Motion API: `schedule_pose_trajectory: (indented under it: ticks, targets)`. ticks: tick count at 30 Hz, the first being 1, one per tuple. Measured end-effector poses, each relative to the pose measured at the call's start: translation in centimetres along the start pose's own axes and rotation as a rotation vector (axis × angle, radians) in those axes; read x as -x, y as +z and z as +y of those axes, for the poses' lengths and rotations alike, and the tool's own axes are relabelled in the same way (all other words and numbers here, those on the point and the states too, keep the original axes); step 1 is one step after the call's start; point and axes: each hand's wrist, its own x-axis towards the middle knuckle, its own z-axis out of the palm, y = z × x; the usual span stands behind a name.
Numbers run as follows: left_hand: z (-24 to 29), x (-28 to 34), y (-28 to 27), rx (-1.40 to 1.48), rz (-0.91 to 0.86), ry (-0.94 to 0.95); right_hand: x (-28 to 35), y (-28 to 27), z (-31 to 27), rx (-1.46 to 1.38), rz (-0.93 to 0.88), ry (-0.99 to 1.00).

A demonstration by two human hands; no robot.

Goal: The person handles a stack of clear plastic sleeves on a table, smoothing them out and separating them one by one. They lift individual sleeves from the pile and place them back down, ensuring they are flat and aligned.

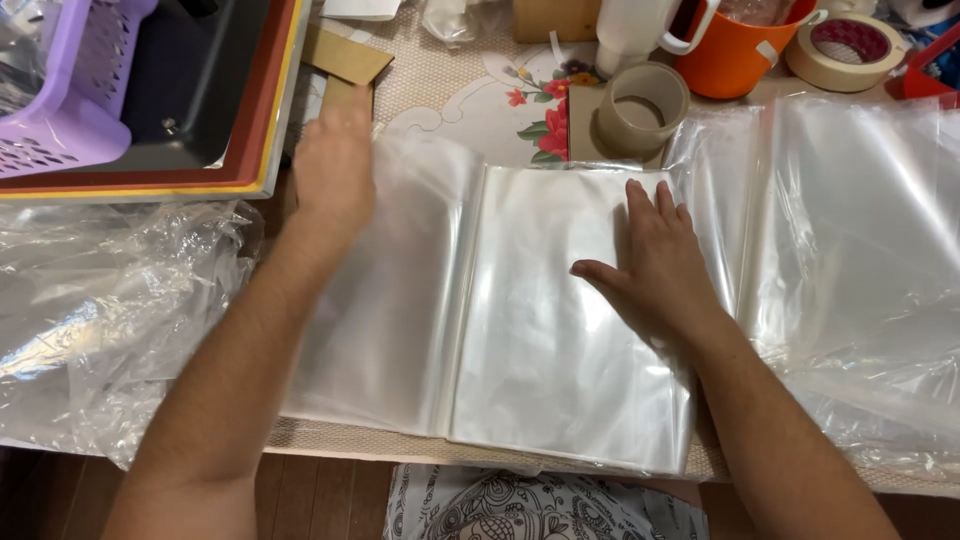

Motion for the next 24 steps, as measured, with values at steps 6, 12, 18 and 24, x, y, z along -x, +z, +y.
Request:
schedule_pose_trajectory:
  ticks: [6,12,18,24]
  targets:
    - [7.9,5.2,0.7,0.491,0.031,0.618,0.0,0.5,0.8,0.096,0.028,-0.079]
    - [8.7,4.5,2.6,0.861,-0.234,0.222,0.1,0.3,0.3,0.102,0.017,-0.038]
    - [9.7,-1.3,3.9,1.414,-0.437,-0.386,0.1,0.3,0.0,0.084,0.01,-0.026]
    - [12.2,-6.3,7.1,1.263,-0.345,-0.309,-0.2,0.9,0.6,0.095,0.003,-0.024]
